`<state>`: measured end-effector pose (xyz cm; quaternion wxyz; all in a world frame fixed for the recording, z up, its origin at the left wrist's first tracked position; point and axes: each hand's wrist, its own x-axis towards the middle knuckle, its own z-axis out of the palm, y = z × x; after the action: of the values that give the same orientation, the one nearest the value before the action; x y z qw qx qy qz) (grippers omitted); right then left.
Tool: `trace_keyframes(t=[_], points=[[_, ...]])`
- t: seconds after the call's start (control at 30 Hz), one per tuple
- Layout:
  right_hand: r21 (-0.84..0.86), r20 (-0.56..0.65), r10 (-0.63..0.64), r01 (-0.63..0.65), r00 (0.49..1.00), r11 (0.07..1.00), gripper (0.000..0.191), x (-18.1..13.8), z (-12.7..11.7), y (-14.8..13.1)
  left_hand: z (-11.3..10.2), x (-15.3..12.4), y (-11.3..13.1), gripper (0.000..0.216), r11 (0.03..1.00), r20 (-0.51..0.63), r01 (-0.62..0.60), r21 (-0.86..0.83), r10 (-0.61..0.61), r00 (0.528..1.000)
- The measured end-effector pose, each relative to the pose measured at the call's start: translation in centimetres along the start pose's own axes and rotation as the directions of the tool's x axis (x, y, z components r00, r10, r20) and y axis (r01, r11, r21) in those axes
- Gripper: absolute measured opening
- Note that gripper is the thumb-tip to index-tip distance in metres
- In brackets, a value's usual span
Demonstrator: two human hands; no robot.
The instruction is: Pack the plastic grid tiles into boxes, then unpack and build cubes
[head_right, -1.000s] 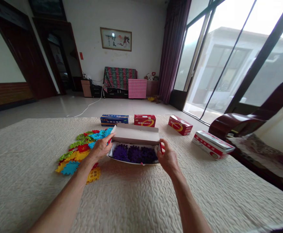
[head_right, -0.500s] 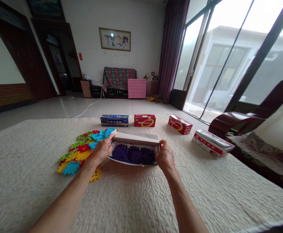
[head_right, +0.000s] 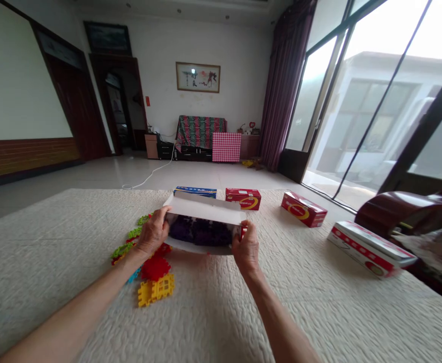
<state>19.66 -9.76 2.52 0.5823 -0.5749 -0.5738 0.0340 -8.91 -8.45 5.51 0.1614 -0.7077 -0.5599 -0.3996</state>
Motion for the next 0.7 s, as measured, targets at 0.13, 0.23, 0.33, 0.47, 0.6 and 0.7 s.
trace_keyframes(t=[0.13, 0.23, 0.33, 0.47, 0.6, 0.7], points=[[0.088, -0.015, 0.052, -0.05, 0.999, 0.995, 0.033, 0.2, 4.3, 0.1, 0.8, 0.0, -3.6, 0.043, 0.995, -0.111, -0.099, 0.027, 0.102, 0.989], [0.124, -0.03, 0.055, -0.051, 0.998, 0.991, 0.03, 0.5, 6.7, 0.0, 0.9, 0.2, -5.7, 0.042, 0.989, -0.169, -0.139, 0.059, 0.147, 0.975], [0.168, -0.05, 0.052, -0.043, 0.997, 0.985, 0.029, 0.5, 8.7, 0.1, 0.8, 0.4, -7.3, 0.041, 0.984, -0.223, -0.145, 0.105, 0.166, 0.961], [0.217, -0.05, 0.048, -0.036, 0.998, 0.975, 0.026, 0.5, 11.0, 0.2, 1.0, 0.7, -8.9, 0.041, 0.982, -0.253, -0.14, 0.127, 0.168, 0.953], [0.236, -0.046, 0.042, -0.03, 0.998, 0.971, 0.027, 1.1, 12.2, 0.0, 1.2, 1.1, -9.8, 0.039, 0.983, -0.251, -0.123, 0.14, 0.155, 0.956], [0.247, -0.037, 0.042, -0.031, 0.998, 0.968, 0.026, 1.7, 12.3, -0.6, 1.0, 1.4, -10.1, 0.039, 0.983, -0.256, -0.118, 0.14, 0.151, 0.955]])
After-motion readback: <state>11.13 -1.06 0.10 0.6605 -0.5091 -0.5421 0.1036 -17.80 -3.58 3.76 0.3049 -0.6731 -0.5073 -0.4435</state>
